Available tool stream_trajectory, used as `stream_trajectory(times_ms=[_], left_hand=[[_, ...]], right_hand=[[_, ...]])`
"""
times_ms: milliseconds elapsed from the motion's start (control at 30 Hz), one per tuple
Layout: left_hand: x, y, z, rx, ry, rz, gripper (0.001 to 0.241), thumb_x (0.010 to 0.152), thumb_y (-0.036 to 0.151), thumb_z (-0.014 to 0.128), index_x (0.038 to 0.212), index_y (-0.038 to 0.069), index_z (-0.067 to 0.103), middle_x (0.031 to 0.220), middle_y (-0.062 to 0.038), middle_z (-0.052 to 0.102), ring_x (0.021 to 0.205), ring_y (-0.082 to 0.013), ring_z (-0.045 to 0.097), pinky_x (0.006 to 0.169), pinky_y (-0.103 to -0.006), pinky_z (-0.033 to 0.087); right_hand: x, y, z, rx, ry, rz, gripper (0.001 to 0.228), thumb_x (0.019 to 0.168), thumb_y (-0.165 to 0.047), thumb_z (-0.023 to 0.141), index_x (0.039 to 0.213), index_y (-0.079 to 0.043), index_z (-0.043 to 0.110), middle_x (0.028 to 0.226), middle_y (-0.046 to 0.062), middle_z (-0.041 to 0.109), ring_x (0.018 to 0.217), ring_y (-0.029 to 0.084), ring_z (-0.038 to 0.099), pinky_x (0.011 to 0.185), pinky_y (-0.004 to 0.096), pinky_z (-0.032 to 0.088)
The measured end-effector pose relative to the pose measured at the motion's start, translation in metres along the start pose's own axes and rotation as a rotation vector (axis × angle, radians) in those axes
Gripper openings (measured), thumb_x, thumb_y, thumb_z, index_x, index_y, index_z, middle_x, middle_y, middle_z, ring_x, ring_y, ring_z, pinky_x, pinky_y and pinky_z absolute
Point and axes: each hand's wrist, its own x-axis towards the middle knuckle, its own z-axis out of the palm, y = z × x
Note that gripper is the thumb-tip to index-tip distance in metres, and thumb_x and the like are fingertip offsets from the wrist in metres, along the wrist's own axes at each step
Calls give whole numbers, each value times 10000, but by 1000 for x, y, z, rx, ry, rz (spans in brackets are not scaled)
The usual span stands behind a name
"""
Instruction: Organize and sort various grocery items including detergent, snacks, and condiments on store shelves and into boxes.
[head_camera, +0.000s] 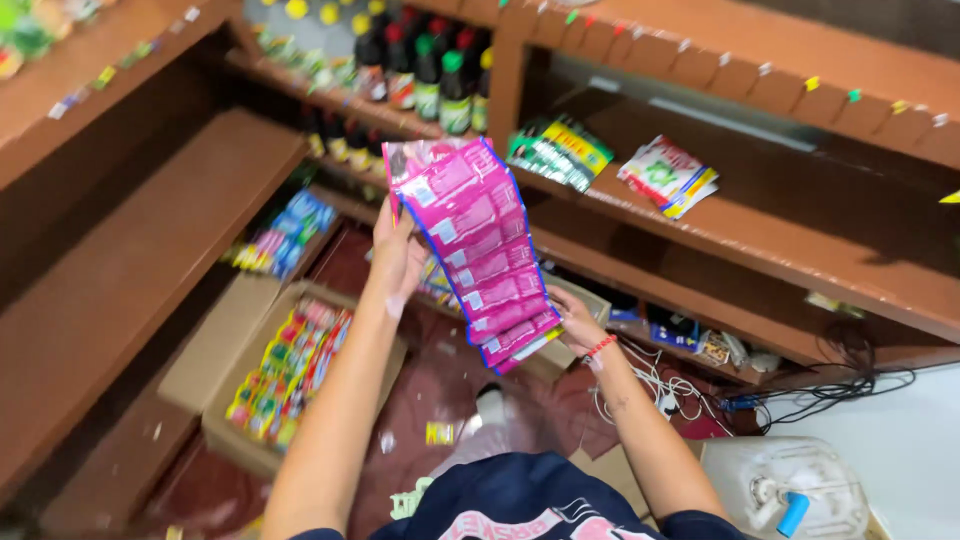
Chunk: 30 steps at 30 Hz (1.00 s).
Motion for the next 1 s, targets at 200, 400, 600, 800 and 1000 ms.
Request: stream_trajectory(times_ms=[200,400,600,800,1000], left_hand=[[-87,41,5,108,-9,92,347,1112,152,509,1454,91,498,1292,-91,673,1125,-226,692,940,-448,597],[-146,108,45,13,21,169,385,1090,309,540,1418,128,451,1243,-112,688,1075,-296,713,890,-514,619],[-193,140,2,176,105,277,500,1048,379,554,1479,174,405,1331,-95,651,1131,-326,701,890,-554,624],[-320,153,-100,241,449,225,436,1070,292,507,1458,105,440,1336,-131,649,1133,-308,709,872,-524,654],[-412,181,-175,232,635,194,395,1080,263,487,1428,83,442,1238,-168,673,1015,-325,740,849,-488,646]], right_hand=[[1,88,34,-285,-24,8,448,999,1,616,1441,-33,552,1335,90,636,1232,220,567,1017,367,465],[13,109,83,-647,-576,-138,569,844,39,658,1402,-39,577,1397,61,614,1290,192,555,1092,371,459],[14,137,221,254,-709,484,553,1041,-302,650,1482,5,523,1388,226,555,1232,353,560,1034,502,519],[-19,128,379,542,-653,181,712,999,-472,631,1549,-62,441,1575,104,506,1404,303,520,1180,515,426],[31,158,405,426,-550,437,581,994,-520,595,1470,-210,472,1472,90,546,1303,327,562,1047,547,476]])
